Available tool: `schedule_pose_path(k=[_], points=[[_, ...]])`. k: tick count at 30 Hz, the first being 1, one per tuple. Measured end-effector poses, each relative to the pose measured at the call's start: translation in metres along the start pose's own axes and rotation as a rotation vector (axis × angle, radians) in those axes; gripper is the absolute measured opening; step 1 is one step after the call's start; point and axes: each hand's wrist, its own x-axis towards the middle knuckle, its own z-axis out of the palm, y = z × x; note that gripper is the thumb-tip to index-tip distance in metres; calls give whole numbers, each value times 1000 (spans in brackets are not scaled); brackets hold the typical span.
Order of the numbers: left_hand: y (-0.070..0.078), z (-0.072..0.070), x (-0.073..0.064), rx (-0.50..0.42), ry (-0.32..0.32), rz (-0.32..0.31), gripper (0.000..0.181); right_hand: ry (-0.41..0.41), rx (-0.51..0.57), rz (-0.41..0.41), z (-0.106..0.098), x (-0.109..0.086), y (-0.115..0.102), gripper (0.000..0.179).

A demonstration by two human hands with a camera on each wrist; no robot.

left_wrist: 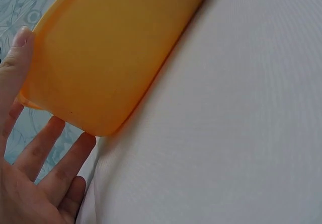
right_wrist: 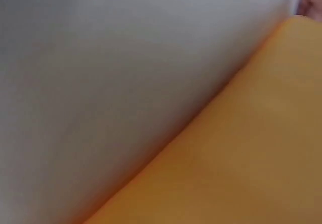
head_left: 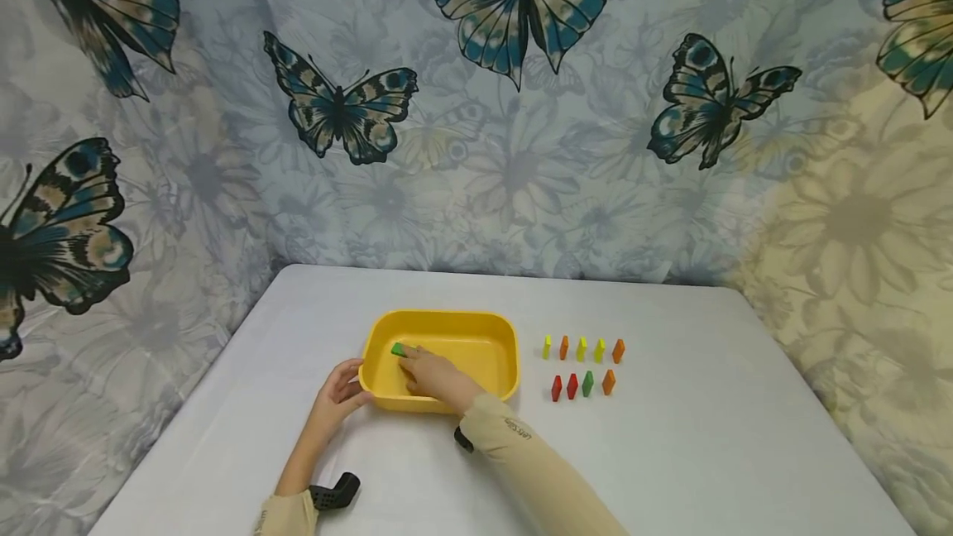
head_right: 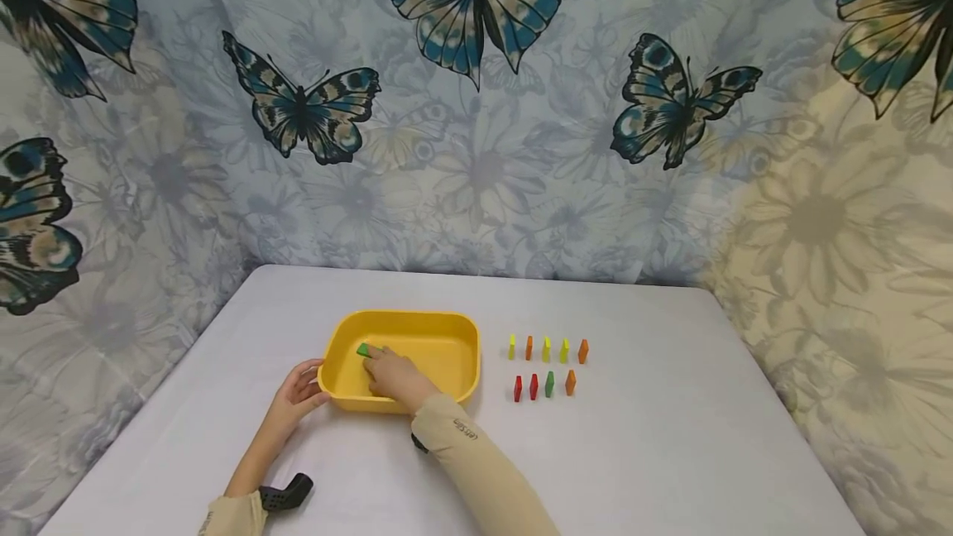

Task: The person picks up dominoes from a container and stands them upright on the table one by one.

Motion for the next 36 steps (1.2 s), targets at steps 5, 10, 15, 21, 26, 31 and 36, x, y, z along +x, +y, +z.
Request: schedule_pose_path(k=[5, 10, 15, 21, 26, 31, 36], points=[[0, 2, 0, 4, 5, 14, 54, 137, -133, 122, 6, -1, 1, 9], [0, 0, 2, 14, 4, 32, 54, 67, -73, 186, 0, -3, 8, 6], [0, -1, 0, 2, 8, 41, 55, 150, 397, 111, -15, -21, 16, 7], [0, 0, 0, 3, 10, 39, 54, 402, 703, -33, -40, -78, 40, 17], [1, -3, 0, 37, 36, 35, 54, 593, 686, -95, -48, -127, 74, 24], [2, -3, 1, 28, 23, 49, 54, 801, 477, -134, -50, -173, 105, 35], [1, 1, 1, 18, 2, 39, 54, 863, 402, -53, -51, -215, 138, 46]])
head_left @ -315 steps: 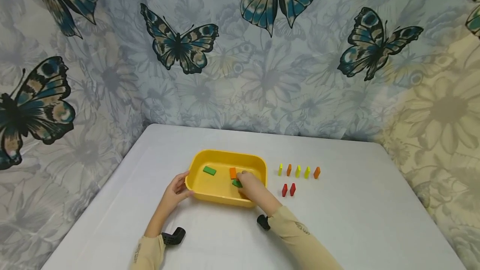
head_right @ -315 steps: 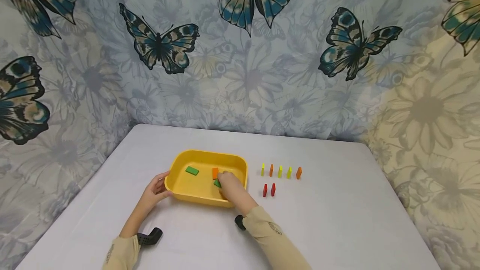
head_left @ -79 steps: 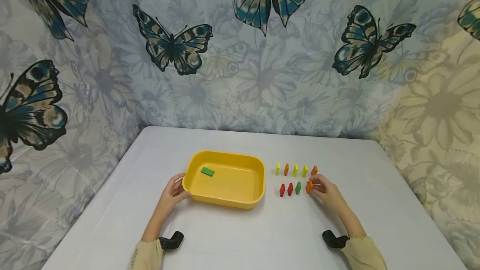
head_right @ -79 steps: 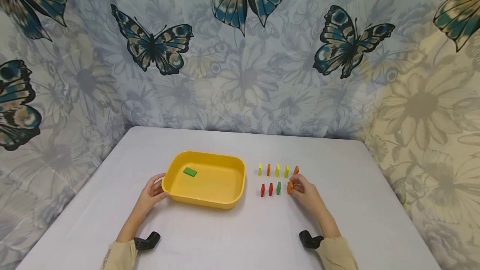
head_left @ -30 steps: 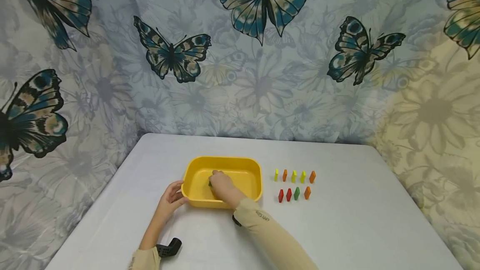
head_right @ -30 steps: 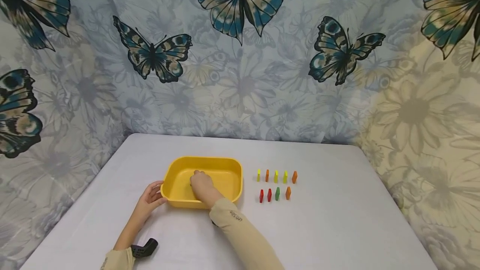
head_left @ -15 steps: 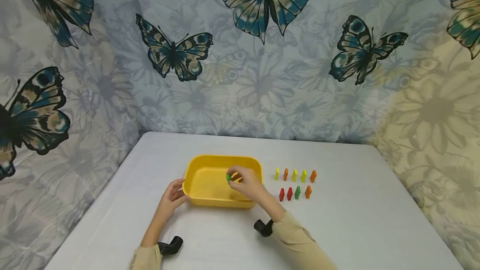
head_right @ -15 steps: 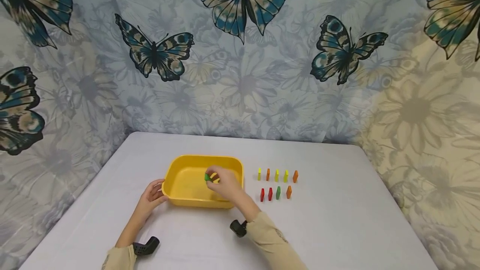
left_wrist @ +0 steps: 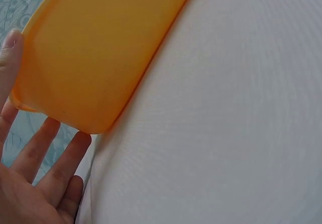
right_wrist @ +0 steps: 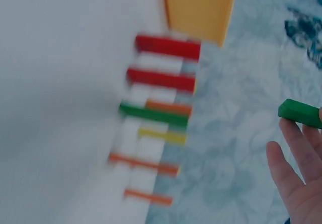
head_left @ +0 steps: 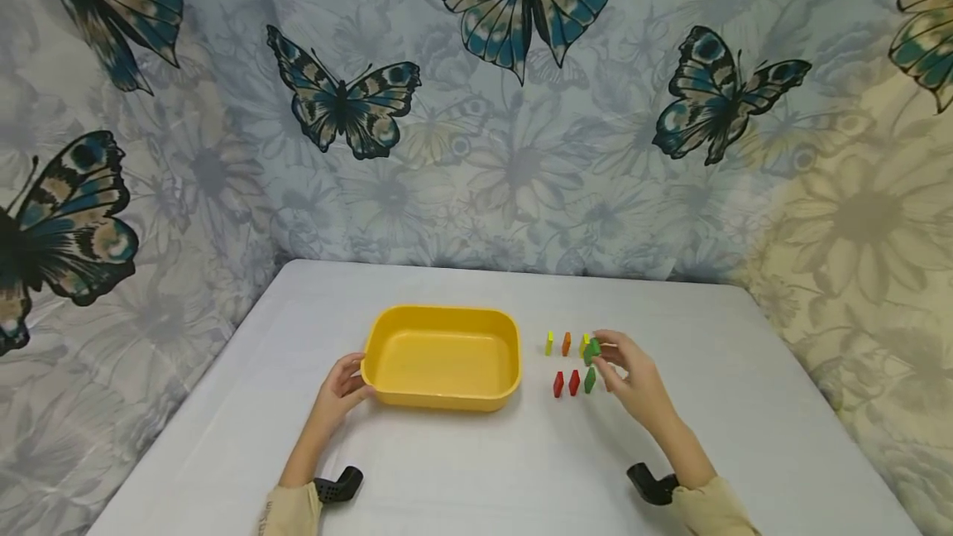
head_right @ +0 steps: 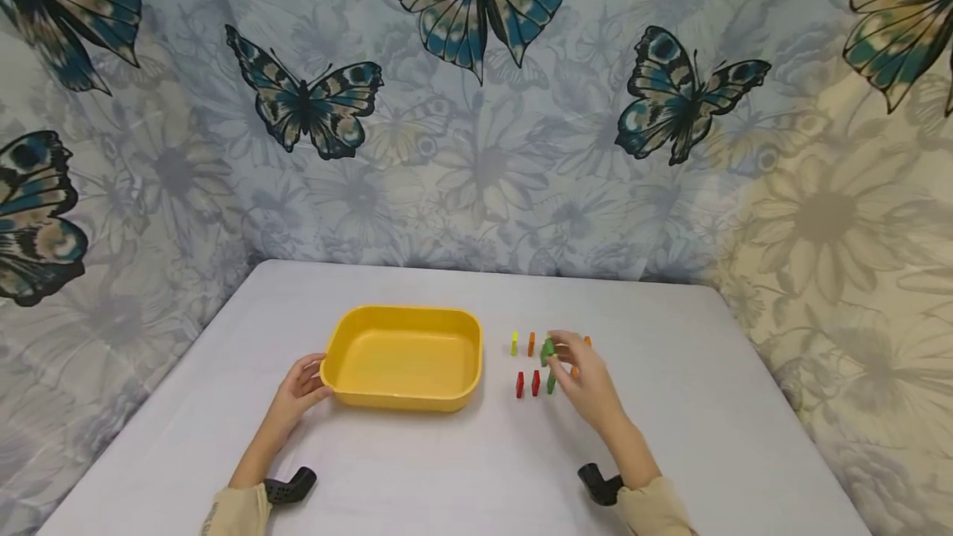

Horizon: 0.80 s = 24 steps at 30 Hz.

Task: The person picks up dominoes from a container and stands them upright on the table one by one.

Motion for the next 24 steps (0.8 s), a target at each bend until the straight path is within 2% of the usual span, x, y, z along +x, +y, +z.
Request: schedule_pose_path(k=[3, 5, 10, 17, 21, 24], points=[[0, 1, -1, -2, 6, -21, 54, -7, -41, 67, -20, -12, 13, 46], [0, 0, -2, -2, 12, -30, 54, -35, -107, 98, -29, -21, 23, 43], [-1, -1, -1, 1, 13, -32, 55, -115, -204, 190, -38, -38, 50, 37], [8, 1, -2, -15, 4, -52, 54, -203, -126, 338, -36, -49, 63, 30], [15, 4, -3, -8, -10, -45, 55, -212, -140, 361, -36, -49, 67, 30], [12, 2, -3, -5, 3, -52, 55, -221, -165, 355, -35, -48, 70, 31]])
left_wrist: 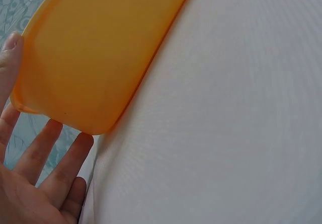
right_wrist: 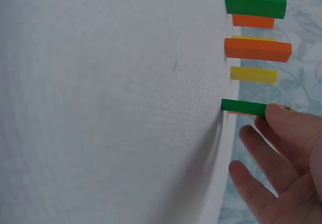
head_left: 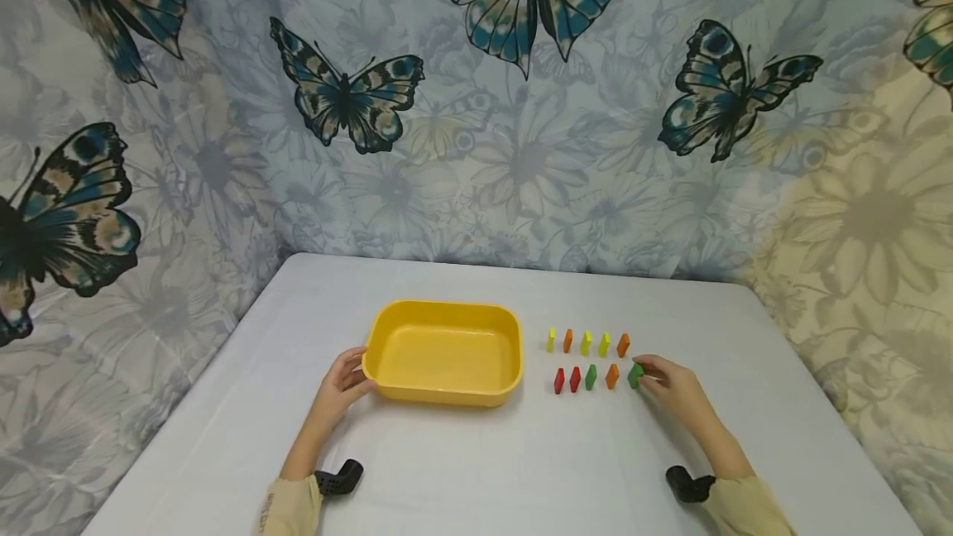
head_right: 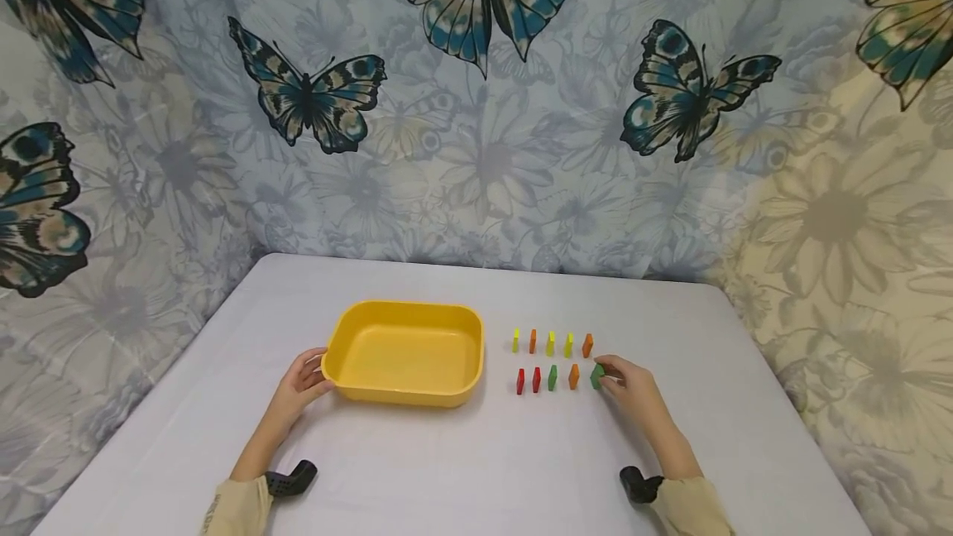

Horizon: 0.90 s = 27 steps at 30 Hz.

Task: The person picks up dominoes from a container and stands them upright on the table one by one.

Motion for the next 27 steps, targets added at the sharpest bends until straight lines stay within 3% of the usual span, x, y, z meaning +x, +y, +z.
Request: schedule_pose_path(k=[7, 18, 23, 25, 27], points=[[-12, -9, -1, 22, 26, 5, 56, -48, -39, 22, 6, 9, 0, 33], [-13, -12, -6, 12, 43, -5, 56, -80, -8, 18, 8, 15, -3, 48], [6, -12, -2, 39, 0, -46, 54, -55, -37, -21, -3, 17, -11, 43], [21, -10, 4, 89, -11, -76, 52, -23, -55, -62, -10, 21, -19, 40], [35, -5, 15, 169, 7, -55, 55, 12, -76, -102, -18, 29, -31, 36]])
